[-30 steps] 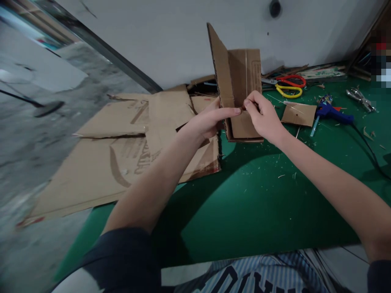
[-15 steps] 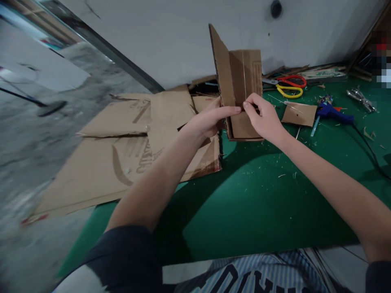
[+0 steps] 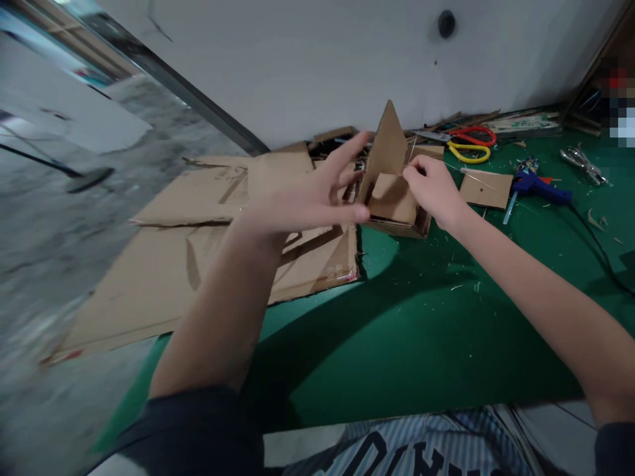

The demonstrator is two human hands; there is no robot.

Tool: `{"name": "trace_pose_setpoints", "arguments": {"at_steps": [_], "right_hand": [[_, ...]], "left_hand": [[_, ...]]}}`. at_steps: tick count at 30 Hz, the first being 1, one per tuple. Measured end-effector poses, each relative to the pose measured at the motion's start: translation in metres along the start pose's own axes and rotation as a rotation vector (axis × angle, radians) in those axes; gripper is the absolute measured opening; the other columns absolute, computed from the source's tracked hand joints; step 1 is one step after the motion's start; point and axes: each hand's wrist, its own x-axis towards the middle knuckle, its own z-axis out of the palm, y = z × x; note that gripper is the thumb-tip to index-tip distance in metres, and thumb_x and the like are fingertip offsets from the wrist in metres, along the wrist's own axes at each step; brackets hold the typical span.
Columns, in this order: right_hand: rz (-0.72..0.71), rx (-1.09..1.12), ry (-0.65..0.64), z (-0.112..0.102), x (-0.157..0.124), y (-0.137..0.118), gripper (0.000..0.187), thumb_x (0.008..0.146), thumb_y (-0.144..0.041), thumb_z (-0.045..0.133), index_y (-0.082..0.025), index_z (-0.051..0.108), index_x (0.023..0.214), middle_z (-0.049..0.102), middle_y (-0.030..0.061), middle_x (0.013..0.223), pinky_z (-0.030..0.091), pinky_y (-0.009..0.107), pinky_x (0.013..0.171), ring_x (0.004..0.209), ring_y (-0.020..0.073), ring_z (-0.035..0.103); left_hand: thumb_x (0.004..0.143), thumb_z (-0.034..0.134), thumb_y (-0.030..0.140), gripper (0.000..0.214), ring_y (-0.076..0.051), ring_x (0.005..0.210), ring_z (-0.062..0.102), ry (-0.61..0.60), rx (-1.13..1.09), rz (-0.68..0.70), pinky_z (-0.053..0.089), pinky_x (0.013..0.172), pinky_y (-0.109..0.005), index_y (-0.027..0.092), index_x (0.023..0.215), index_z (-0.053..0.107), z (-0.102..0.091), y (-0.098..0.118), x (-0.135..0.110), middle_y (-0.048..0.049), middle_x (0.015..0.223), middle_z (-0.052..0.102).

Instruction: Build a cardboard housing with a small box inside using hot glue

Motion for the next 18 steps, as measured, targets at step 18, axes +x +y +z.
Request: {"name": "trace_pose_setpoints", "arguments": {"at_steps": [18], "right_hand": [[-0.122, -0.092, -0.157, -0.018, 0.017, 0.006, 0.034, 0.100, -0.039, 0.056, -0.022, 0.052, 0.070, 0.050, 0.0027, 0.071, 0.048, 0.039, 0.073, 0.073, 0.0197, 0.051]], "left_hand": [[0.096, 0.066, 0.033, 0.054, -0.039, 0.134, 0.064, -0.273, 0.369, 0.106, 0.060, 0.106, -0.050, 0.038, 0.149, 0.062, 0.007, 0.016, -0.020, 0.0002, 0.171, 0.041]]}}
